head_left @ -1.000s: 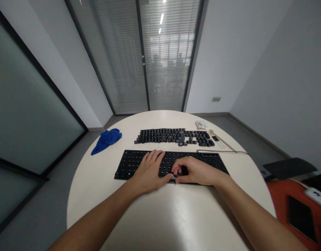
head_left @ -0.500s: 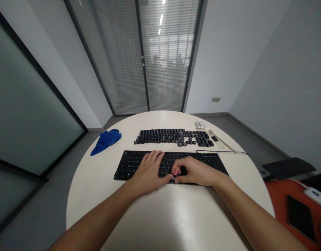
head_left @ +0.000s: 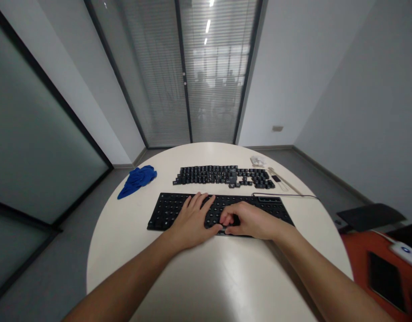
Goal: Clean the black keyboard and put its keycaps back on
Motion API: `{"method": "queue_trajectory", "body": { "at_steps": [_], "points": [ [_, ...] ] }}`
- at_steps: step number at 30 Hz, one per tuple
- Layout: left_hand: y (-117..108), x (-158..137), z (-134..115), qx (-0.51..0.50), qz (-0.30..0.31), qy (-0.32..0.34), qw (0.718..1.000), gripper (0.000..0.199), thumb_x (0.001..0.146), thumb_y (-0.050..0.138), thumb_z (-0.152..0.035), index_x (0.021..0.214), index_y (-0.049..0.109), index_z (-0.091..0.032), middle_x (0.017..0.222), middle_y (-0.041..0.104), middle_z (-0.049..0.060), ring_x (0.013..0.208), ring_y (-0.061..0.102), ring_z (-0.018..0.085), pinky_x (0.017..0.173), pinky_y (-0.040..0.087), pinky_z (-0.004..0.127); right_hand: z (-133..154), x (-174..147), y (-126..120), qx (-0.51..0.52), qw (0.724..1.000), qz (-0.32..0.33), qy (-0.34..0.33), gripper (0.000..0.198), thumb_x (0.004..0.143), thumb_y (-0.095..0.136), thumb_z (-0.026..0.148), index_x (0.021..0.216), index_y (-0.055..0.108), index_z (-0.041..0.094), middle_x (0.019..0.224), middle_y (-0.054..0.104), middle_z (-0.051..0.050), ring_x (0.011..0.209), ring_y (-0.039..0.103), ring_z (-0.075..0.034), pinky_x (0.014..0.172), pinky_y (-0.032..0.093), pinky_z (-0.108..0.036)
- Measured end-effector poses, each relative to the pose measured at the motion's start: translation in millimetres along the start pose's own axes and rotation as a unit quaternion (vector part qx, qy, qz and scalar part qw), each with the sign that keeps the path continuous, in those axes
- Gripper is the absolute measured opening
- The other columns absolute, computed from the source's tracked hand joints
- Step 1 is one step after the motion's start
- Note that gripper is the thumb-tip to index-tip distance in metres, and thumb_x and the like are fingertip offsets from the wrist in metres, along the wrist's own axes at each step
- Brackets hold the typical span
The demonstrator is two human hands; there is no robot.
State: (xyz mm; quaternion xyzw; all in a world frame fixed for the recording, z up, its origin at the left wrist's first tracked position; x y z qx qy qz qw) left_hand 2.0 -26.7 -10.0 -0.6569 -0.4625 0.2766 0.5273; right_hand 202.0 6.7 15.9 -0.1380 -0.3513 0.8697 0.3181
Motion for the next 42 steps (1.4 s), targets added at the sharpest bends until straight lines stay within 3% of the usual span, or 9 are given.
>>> {"method": "queue_trajectory", "body": {
  "at_steps": [6, 10, 13, 16, 19, 26, 34, 42],
  "points": [
    [-1, -2, -1, 0.007, 0.007, -0.007, 1.000, 0.081, 0.090, 0.054, -0.062, 0.155, 0.030, -0.020, 0.162, 0.030, 0.014, 0.152, 0.021, 0.035, 0.123, 0.017, 0.057, 0, -1, 0, 0.011, 1.000, -0.002, -0.006, 0.020, 0.075, 0.073, 0.020, 0.095, 0.074, 0.018, 0.087, 0.075, -0.003, 0.076, 0.067, -0.016, 0.069, 0.052, -0.025],
    [-2, -1, -2, 0.019, 0.012, -0.005, 1.000, 0.079, 0.092, 0.051, -0.062, 0.155, 0.031, -0.018, 0.163, 0.030, 0.014, 0.152, 0.020, 0.035, 0.123, 0.016, 0.057, -4, -1, -4, -0.011, 1.000, -0.016, -0.024, 0.015, 0.083, 0.069, 0.023, 0.096, 0.075, 0.019, 0.087, 0.075, -0.003, 0.076, 0.066, -0.016, 0.070, 0.051, -0.026],
    [-2, -2, -1, 0.023, 0.012, 0.000, 1.000, 0.078, 0.093, 0.047, -0.065, 0.155, 0.032, -0.019, 0.162, 0.031, 0.013, 0.152, 0.020, 0.035, 0.122, 0.017, 0.057, -12, 2, -12, -0.101, 0.988, -0.116, -0.020, 0.016, 0.090, 0.062, 0.024, 0.099, 0.074, 0.019, 0.089, 0.074, -0.005, 0.079, 0.065, -0.019, 0.076, 0.051, -0.031],
    [-2, -3, 2, 0.025, 0.005, 0.005, 1.000, 0.079, 0.094, 0.044, -0.067, 0.154, 0.033, -0.019, 0.162, 0.031, 0.013, 0.152, 0.021, 0.035, 0.122, 0.018, 0.057, -24, 7, -22, -0.204, 0.951, -0.234, 0.000, 0.018, 0.093, 0.058, 0.021, 0.103, 0.072, 0.018, 0.101, 0.075, -0.009, 0.098, 0.062, -0.026, 0.091, 0.048, -0.041],
    [-3, -6, 6, 0.025, -0.004, 0.010, 1.000, 0.078, 0.094, 0.043, -0.069, 0.154, 0.033, -0.019, 0.162, 0.031, 0.014, 0.151, 0.021, 0.035, 0.122, 0.018, 0.058, -34, 13, -29, -0.275, 0.920, -0.275, 0.050, 0.021, 0.090, 0.060, 0.019, 0.108, 0.072, 0.018, 0.106, 0.074, -0.011, 0.103, 0.058, -0.030, 0.093, 0.047, -0.045],
    [-7, -10, 11, 0.038, 0.005, 0.007, 0.999, 0.079, 0.094, 0.042, -0.069, 0.154, 0.032, -0.018, 0.163, 0.029, 0.014, 0.152, 0.020, 0.035, 0.122, 0.017, 0.057, -44, 31, -29, -0.363, 0.882, -0.286, 0.097, 0.026, 0.089, 0.065, 0.021, 0.113, 0.074, 0.019, 0.113, 0.073, -0.011, 0.108, 0.054, -0.032, 0.090, 0.045, -0.044],
    [-7, -14, 12, 0.043, 0.008, 0.004, 0.999, 0.080, 0.094, 0.041, -0.070, 0.154, 0.034, -0.018, 0.162, 0.030, 0.013, 0.152, 0.020, 0.036, 0.123, 0.016, 0.056, -51, 40, -23, -0.385, 0.874, -0.278, 0.105, 0.022, 0.089, 0.069, 0.022, 0.109, 0.078, 0.022, 0.118, 0.073, -0.007, 0.108, 0.052, -0.030, 0.084, 0.042, -0.039],
    [-8, -13, 10, 0.033, 0.014, 0.012, 0.999, 0.080, 0.093, 0.043, -0.069, 0.153, 0.034, -0.017, 0.163, 0.029, 0.015, 0.152, 0.018, 0.037, 0.123, 0.015, 0.058, -48, 41, -23, -0.370, 0.887, -0.256, 0.102, 0.018, 0.090, 0.068, 0.021, 0.104, 0.078, 0.024, 0.110, 0.077, -0.005, 0.109, 0.053, -0.030, 0.086, 0.041, -0.040]
  ]
}}
Point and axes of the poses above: each hand's wrist, its own x-axis towards the middle knuckle, its own y-axis out of the palm, z = x × y, the point moved 2 cm from there along x, towards the middle knuckle
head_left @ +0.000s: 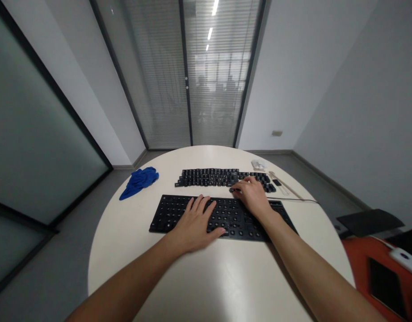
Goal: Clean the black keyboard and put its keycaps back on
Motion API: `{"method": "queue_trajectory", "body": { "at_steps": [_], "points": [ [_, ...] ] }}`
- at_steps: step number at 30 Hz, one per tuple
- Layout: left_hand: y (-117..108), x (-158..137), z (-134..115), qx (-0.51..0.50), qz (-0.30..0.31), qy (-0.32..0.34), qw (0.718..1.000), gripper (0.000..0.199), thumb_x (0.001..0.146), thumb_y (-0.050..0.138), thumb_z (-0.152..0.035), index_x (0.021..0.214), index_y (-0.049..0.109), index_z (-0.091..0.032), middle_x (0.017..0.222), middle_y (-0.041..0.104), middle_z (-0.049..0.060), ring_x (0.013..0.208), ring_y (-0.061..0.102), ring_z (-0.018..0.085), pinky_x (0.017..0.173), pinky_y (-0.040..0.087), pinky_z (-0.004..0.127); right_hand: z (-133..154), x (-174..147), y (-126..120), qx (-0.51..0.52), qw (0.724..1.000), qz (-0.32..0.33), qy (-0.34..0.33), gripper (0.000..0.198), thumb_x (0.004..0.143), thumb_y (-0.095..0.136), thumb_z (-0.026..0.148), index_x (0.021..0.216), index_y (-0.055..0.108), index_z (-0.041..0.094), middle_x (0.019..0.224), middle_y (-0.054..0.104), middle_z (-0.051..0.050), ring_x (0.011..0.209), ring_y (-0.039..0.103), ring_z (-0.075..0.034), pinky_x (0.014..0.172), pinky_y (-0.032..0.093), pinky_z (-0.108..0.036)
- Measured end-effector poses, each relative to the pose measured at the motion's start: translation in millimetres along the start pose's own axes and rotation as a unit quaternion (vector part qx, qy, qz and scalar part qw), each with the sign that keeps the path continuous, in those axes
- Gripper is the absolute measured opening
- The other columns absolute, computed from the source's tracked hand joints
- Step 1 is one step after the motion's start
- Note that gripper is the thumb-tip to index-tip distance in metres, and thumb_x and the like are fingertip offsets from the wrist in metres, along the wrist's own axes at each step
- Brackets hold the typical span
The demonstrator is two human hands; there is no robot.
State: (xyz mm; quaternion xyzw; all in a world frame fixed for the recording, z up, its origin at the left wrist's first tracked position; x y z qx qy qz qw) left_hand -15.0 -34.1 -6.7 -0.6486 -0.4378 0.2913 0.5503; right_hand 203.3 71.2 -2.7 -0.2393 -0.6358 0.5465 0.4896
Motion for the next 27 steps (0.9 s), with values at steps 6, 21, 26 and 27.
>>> {"method": "queue_trajectory", "body": {
  "at_steps": [6, 21, 26, 27],
  "points": [
    [3, 3, -2, 0.004, 0.009, 0.011, 1.000, 0.079, 0.094, 0.044, -0.066, 0.154, 0.033, -0.015, 0.165, 0.024, 0.014, 0.154, 0.015, 0.033, 0.124, 0.015, 0.053, -1, -1, -3, 0.001, 1.000, -0.002, -0.015, 0.023, 0.093, 0.061, 0.018, 0.111, 0.075, 0.018, 0.109, 0.076, -0.011, 0.112, 0.055, -0.031, 0.089, 0.044, -0.042],
    [-1, 11, -3, 0.001, 0.022, 0.005, 1.000, 0.080, 0.094, 0.044, -0.068, 0.155, 0.032, -0.017, 0.164, 0.026, 0.014, 0.153, 0.017, 0.032, 0.125, 0.015, 0.052, 12, -44, -49, 0.332, 0.914, 0.208, -0.106, 0.021, 0.083, 0.069, 0.026, 0.102, 0.077, 0.021, 0.093, 0.076, -0.004, 0.083, 0.068, -0.019, 0.077, 0.053, -0.030],
    [-10, 12, -7, -0.007, 0.069, -0.007, 0.998, 0.081, 0.094, 0.043, -0.065, 0.156, 0.028, -0.014, 0.166, 0.021, 0.016, 0.154, 0.012, 0.033, 0.125, 0.012, 0.052, 20, -47, -53, 0.353, 0.895, 0.246, -0.116, 0.020, 0.082, 0.070, 0.024, 0.099, 0.079, 0.020, 0.088, 0.077, -0.003, 0.078, 0.069, -0.017, 0.073, 0.053, -0.027],
    [-13, 12, -8, -0.011, 0.083, -0.005, 0.997, 0.082, 0.095, 0.042, -0.065, 0.156, 0.028, -0.013, 0.165, 0.021, 0.016, 0.154, 0.012, 0.033, 0.125, 0.012, 0.053, 21, -48, -53, 0.357, 0.893, 0.249, -0.116, 0.021, 0.082, 0.070, 0.025, 0.100, 0.079, 0.021, 0.088, 0.077, -0.003, 0.078, 0.069, -0.017, 0.073, 0.053, -0.027]
  ]
}}
Point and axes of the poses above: each hand's wrist, its own x-axis towards the middle knuckle, its own y-axis out of the palm, z = x × y, the point moved 2 cm from there along x, towards the middle knuckle
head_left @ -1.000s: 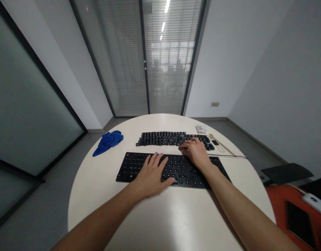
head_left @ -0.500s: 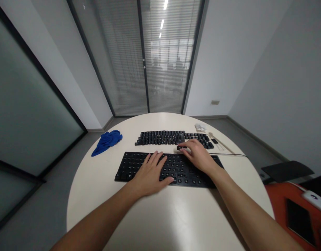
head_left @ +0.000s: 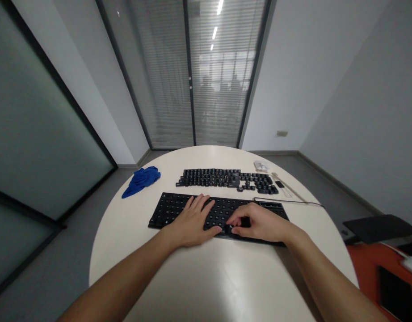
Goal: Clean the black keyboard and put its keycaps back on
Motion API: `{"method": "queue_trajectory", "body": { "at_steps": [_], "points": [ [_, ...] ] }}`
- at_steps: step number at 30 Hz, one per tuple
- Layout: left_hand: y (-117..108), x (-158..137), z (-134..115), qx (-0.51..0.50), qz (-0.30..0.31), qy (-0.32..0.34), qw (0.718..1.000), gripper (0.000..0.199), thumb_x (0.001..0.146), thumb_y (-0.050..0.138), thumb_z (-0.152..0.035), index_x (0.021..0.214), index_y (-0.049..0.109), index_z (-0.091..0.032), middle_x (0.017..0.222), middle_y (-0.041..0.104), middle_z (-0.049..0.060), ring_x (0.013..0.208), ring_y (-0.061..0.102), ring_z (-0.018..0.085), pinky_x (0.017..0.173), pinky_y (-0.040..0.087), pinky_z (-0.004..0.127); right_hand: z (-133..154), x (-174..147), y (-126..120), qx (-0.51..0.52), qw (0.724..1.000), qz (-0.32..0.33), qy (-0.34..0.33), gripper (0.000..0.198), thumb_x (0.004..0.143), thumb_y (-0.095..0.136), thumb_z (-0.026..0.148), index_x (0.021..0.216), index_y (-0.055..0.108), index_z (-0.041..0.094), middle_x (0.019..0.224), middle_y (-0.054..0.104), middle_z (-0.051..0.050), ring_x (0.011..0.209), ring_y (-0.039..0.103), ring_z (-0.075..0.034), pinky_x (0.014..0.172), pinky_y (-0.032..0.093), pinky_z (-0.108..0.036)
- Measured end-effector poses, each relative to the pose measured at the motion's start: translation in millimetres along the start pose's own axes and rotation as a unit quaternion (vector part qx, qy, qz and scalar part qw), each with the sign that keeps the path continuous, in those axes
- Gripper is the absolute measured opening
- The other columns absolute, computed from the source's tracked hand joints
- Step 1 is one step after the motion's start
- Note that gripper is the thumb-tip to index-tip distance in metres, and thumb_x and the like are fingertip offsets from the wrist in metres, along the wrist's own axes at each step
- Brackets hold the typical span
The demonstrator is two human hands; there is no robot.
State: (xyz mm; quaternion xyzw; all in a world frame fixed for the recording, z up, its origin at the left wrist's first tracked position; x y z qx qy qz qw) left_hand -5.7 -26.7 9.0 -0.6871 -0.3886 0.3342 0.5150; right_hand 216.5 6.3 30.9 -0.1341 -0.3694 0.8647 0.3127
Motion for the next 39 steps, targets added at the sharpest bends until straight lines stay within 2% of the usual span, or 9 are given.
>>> {"method": "queue_trajectory", "body": {
  "at_steps": [3, 7, 11, 13, 21, 28, 32, 39],
  "points": [
    [-7, 4, -5, 0.003, 0.022, -0.007, 1.000, 0.081, 0.092, 0.046, -0.064, 0.151, 0.035, -0.011, 0.162, 0.026, 0.020, 0.152, 0.019, 0.037, 0.123, 0.016, 0.054, 0, -2, 0, 0.008, 1.000, 0.007, 0.005, 0.022, 0.083, 0.072, 0.028, 0.102, 0.080, 0.020, 0.087, 0.078, -0.004, 0.077, 0.070, -0.017, 0.072, 0.053, -0.027],
    [-8, 11, -11, 0.027, -0.039, 0.002, 0.999, 0.066, 0.087, 0.056, -0.053, 0.139, 0.048, -0.012, 0.149, 0.044, 0.019, 0.140, 0.039, 0.036, 0.121, 0.024, 0.051, -1, -3, -1, -0.005, 1.000, 0.010, 0.000, 0.021, 0.082, 0.073, 0.029, 0.100, 0.081, 0.021, 0.084, 0.077, -0.003, 0.072, 0.068, -0.017, 0.068, 0.051, -0.027],
    [4, 12, -10, 0.017, -0.100, 0.023, 0.995, 0.061, 0.090, 0.053, -0.049, 0.140, 0.044, -0.016, 0.153, 0.040, 0.016, 0.144, 0.033, 0.034, 0.123, 0.019, 0.051, 1, -3, -1, -0.022, 1.000, 0.001, -0.021, 0.019, 0.084, 0.071, 0.028, 0.099, 0.081, 0.022, 0.087, 0.076, -0.004, 0.075, 0.067, -0.017, 0.069, 0.051, -0.027],
    [8, 12, -8, 0.013, -0.107, 0.028, 0.994, 0.062, 0.090, 0.053, -0.048, 0.143, 0.041, -0.017, 0.155, 0.038, 0.015, 0.145, 0.032, 0.033, 0.123, 0.019, 0.051, 2, -2, -2, -0.027, 0.999, 0.000, -0.025, 0.018, 0.085, 0.070, 0.026, 0.099, 0.080, 0.021, 0.089, 0.076, -0.004, 0.077, 0.066, -0.017, 0.072, 0.051, -0.028],
    [16, 12, -1, 0.023, -0.107, 0.020, 0.994, 0.066, 0.096, 0.046, -0.054, 0.149, 0.038, -0.015, 0.159, 0.035, 0.015, 0.149, 0.028, 0.032, 0.123, 0.019, 0.049, 2, 2, -1, -0.039, 0.998, -0.007, -0.049, 0.019, 0.086, 0.069, 0.022, 0.102, 0.080, 0.022, 0.094, 0.075, -0.005, 0.088, 0.067, -0.019, 0.083, 0.051, -0.030],
    [18, 10, 5, 0.026, -0.108, 0.018, 0.994, 0.061, 0.102, 0.035, -0.053, 0.149, 0.039, -0.015, 0.161, 0.034, 0.014, 0.150, 0.026, 0.031, 0.123, 0.020, 0.048, -1, 9, 4, -0.022, 0.999, 0.004, -0.043, 0.022, 0.089, 0.065, 0.024, 0.106, 0.078, 0.022, 0.091, 0.072, -0.005, 0.078, 0.064, -0.017, 0.070, 0.049, -0.027],
    [20, 9, 7, 0.025, -0.108, 0.016, 0.994, 0.063, 0.101, 0.035, -0.054, 0.149, 0.038, -0.014, 0.161, 0.033, 0.016, 0.150, 0.026, 0.032, 0.123, 0.020, 0.048, -2, 9, 6, -0.016, 0.999, -0.001, -0.050, 0.026, 0.094, 0.058, 0.026, 0.113, 0.075, 0.022, 0.092, 0.069, -0.005, 0.073, 0.060, -0.015, 0.065, 0.046, -0.025],
    [21, 9, 7, 0.012, -0.108, 0.015, 0.994, 0.063, 0.101, 0.035, -0.054, 0.150, 0.037, -0.015, 0.161, 0.033, 0.015, 0.151, 0.025, 0.032, 0.123, 0.020, 0.050, 0, 8, 6, 0.001, 0.999, -0.003, -0.045, 0.023, 0.094, 0.056, 0.024, 0.107, 0.074, 0.020, 0.094, 0.069, -0.005, 0.082, 0.062, -0.017, 0.073, 0.049, -0.027]
  ]
}}
Point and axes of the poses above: each hand's wrist, its own x-axis towards the middle knuckle, its own y-axis out of the palm, z = x × y, the point moved 2 cm from there along x, towards the middle knuckle
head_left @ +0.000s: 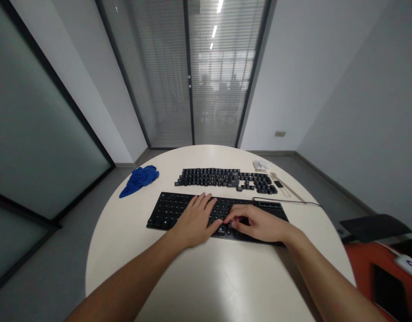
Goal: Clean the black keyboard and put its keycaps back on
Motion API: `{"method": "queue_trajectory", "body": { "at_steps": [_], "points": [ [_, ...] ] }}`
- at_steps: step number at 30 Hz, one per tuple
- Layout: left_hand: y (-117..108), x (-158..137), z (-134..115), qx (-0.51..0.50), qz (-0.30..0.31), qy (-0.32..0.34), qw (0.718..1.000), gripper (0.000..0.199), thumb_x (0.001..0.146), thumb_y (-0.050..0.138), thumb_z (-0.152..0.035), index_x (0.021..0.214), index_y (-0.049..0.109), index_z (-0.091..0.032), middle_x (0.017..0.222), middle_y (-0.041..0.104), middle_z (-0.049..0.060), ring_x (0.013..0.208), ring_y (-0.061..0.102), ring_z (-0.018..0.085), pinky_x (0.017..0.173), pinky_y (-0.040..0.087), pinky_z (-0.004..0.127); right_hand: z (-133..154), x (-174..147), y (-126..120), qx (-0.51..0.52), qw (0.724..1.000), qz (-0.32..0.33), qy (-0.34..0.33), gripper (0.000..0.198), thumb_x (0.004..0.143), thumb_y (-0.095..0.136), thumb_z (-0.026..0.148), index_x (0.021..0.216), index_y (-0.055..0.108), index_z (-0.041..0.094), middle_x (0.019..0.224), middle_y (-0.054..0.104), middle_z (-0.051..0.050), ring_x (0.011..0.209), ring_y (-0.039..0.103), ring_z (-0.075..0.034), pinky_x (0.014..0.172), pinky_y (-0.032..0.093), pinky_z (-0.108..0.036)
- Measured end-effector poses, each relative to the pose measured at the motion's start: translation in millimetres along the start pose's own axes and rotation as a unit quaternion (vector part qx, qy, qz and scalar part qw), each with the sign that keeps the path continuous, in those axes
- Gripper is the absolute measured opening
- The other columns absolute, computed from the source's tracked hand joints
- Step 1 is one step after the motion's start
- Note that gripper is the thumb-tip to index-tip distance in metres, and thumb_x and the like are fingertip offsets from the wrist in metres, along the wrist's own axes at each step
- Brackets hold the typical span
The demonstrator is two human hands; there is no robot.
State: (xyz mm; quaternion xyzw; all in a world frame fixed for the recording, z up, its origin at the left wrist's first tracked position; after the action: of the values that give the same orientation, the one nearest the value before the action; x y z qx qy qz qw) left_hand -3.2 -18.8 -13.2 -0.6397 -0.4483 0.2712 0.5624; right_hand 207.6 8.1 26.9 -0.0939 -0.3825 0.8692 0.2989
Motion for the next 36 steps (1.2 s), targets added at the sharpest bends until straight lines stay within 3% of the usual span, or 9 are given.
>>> {"method": "queue_trajectory", "body": {
  "at_steps": [7, 26, 30, 36],
  "points": [
    [-7, -2, -2, 0.001, 0.019, 0.010, 1.000, 0.053, 0.097, 0.043, -0.037, 0.147, 0.043, -0.016, 0.162, 0.032, 0.012, 0.151, 0.024, 0.029, 0.124, 0.019, 0.047, 3, -1, 3, -0.020, 1.000, 0.011, 0.009, 0.021, 0.089, 0.060, 0.019, 0.103, 0.075, 0.019, 0.088, 0.070, -0.004, 0.077, 0.060, -0.016, 0.070, 0.048, -0.027],
    [-9, -4, 2, 0.000, 0.022, 0.013, 1.000, 0.054, 0.096, 0.046, -0.036, 0.147, 0.044, -0.017, 0.161, 0.034, 0.011, 0.151, 0.025, 0.029, 0.124, 0.019, 0.046, 3, 3, 8, -0.002, 1.000, 0.011, 0.024, 0.015, 0.082, 0.071, 0.023, 0.095, 0.077, 0.019, 0.088, 0.072, -0.004, 0.076, 0.063, -0.016, 0.069, 0.050, -0.026],
    [-8, -4, 0, -0.003, 0.014, 0.008, 1.000, 0.056, 0.097, 0.047, -0.043, 0.147, 0.044, -0.017, 0.162, 0.033, 0.011, 0.151, 0.025, 0.030, 0.124, 0.020, 0.048, 0, 3, 8, -0.009, 0.999, 0.007, 0.044, 0.014, 0.079, 0.075, 0.026, 0.091, 0.075, 0.019, 0.086, 0.072, -0.003, 0.075, 0.063, -0.016, 0.068, 0.049, -0.026],
    [-4, -2, -10, -0.029, 0.009, -0.034, 0.999, 0.076, 0.091, 0.051, -0.064, 0.149, 0.041, -0.016, 0.163, 0.029, 0.016, 0.152, 0.020, 0.035, 0.124, 0.020, 0.052, -8, 1, 7, 0.059, 0.996, 0.003, 0.072, 0.032, 0.075, 0.079, 0.031, 0.102, 0.067, 0.018, 0.082, 0.070, -0.001, 0.074, 0.064, -0.016, 0.067, 0.052, -0.026]
  ]
}}
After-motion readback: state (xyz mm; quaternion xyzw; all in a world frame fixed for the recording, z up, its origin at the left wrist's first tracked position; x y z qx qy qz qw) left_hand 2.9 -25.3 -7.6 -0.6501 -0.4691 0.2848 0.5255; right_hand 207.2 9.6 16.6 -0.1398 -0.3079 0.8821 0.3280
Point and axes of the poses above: each hand's wrist, its own x-axis towards the middle knuckle, its own y-axis out of the palm, z = x × y, the point moved 2 cm from there along x, towards the middle knuckle
